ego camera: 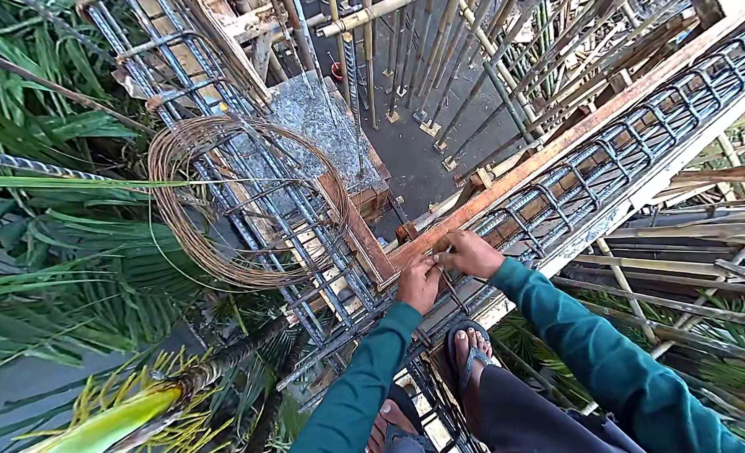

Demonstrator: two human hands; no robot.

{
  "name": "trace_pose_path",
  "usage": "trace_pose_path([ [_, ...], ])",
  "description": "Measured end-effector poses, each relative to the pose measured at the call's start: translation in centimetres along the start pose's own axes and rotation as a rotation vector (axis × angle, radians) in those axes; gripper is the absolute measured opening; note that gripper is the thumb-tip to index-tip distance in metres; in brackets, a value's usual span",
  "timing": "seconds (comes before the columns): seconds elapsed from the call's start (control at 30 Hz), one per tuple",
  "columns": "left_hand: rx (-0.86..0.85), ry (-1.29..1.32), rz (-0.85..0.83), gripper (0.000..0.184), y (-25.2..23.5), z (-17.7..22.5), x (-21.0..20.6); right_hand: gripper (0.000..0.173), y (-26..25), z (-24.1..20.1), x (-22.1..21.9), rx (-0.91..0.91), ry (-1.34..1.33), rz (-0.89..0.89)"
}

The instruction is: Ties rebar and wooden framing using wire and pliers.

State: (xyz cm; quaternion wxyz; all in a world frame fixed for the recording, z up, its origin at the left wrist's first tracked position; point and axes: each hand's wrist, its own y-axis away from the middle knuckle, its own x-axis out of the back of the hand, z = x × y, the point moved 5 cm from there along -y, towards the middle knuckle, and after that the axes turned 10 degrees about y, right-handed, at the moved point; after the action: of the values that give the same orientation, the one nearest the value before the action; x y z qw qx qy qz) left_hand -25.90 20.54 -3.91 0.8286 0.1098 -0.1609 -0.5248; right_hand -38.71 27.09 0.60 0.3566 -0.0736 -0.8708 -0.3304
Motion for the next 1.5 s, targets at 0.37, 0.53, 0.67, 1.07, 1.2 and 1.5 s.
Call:
trace_pose_path([
  [0.37,0.025,0.38,0.148,0.032,0.5,0.2,1.2,0.014,0.9,1.5,-1.8,-0.212,-0.484,0.039],
  [0.53,0.003,0.292,0.028,0.027,-0.1,0.4,2.2,0.005,0.3,2.7,-2.4,-0.187,-0.742,-0.074],
  [0.67,0.068,0.434,0.008,0.028,-0.3,-0.1,1.9,0.015,-0.4,3.4,-2.1,-0.18,-0.91,-0.222],
  [1.07,-0.343,-0.515,-0.203,0.029,-0.5,0.8,5.4,0.022,-0.2,1.6,-2.9,-0.219,-0.443,-0.164],
  [1.2,-0.576,-0.785,-0.158,0.031,-0.2,2.3,5.0,0.023,-0.1,1.2,-2.8,-0.153,-0.247,-0.149],
  [1.5,-0.459,-0.893,-0.35,0.03,-0.4,1.8,2.5,0.022,0.3,1.3,-2.8,-0.12,-0.161,0.007],
])
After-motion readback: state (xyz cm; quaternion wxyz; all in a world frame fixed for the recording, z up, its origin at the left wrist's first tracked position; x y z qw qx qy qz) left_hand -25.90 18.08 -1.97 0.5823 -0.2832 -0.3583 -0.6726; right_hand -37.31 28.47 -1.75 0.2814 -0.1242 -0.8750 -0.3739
